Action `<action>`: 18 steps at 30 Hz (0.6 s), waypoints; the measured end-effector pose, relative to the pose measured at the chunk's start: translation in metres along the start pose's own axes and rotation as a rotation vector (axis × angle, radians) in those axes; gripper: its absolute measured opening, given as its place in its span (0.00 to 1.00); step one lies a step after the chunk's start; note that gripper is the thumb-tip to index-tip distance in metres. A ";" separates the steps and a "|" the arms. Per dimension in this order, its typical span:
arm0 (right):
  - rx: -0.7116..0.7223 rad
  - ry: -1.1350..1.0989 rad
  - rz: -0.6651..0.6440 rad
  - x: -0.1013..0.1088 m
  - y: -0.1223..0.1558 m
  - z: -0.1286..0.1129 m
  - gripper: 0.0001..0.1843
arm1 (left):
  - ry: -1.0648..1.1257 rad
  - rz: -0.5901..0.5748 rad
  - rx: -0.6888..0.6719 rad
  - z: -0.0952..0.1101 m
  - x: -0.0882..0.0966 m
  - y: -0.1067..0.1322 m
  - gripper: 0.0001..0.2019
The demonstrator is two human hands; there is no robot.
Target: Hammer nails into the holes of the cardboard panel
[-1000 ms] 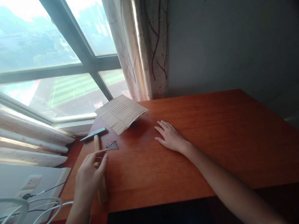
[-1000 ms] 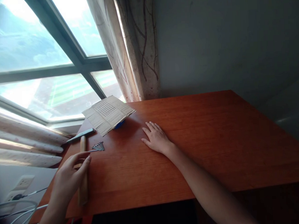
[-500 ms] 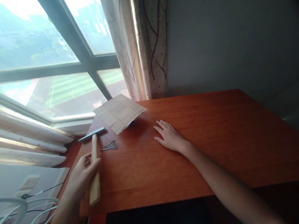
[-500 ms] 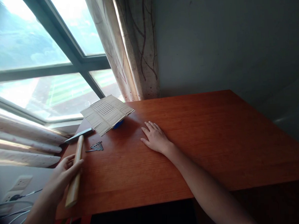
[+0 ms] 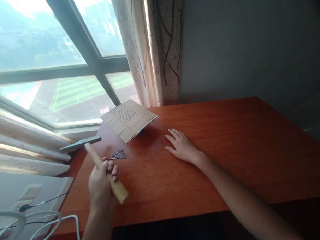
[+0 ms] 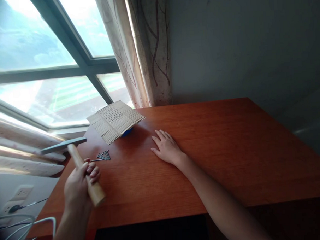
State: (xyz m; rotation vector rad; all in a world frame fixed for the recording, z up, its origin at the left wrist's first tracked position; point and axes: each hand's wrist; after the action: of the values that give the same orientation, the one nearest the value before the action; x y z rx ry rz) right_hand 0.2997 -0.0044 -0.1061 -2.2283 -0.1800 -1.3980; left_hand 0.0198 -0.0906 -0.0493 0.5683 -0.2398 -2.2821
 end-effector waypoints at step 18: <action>-0.477 -0.981 0.471 0.033 -0.004 -0.007 0.20 | -0.869 -0.690 -0.535 -0.084 -0.094 0.100 0.11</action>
State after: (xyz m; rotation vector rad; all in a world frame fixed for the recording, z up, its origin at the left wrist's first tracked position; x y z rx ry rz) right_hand 0.3077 -0.0093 -0.0738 -2.9048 0.3734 -0.0200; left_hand 0.1805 -0.0927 -0.0590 -0.7579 0.1998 -2.9642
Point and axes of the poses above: each hand's wrist, its own y-axis away from the middle knuckle, its own x-axis out of the back of the hand, z = x × y, and after that the axes turned 15 degrees about z, right-handed
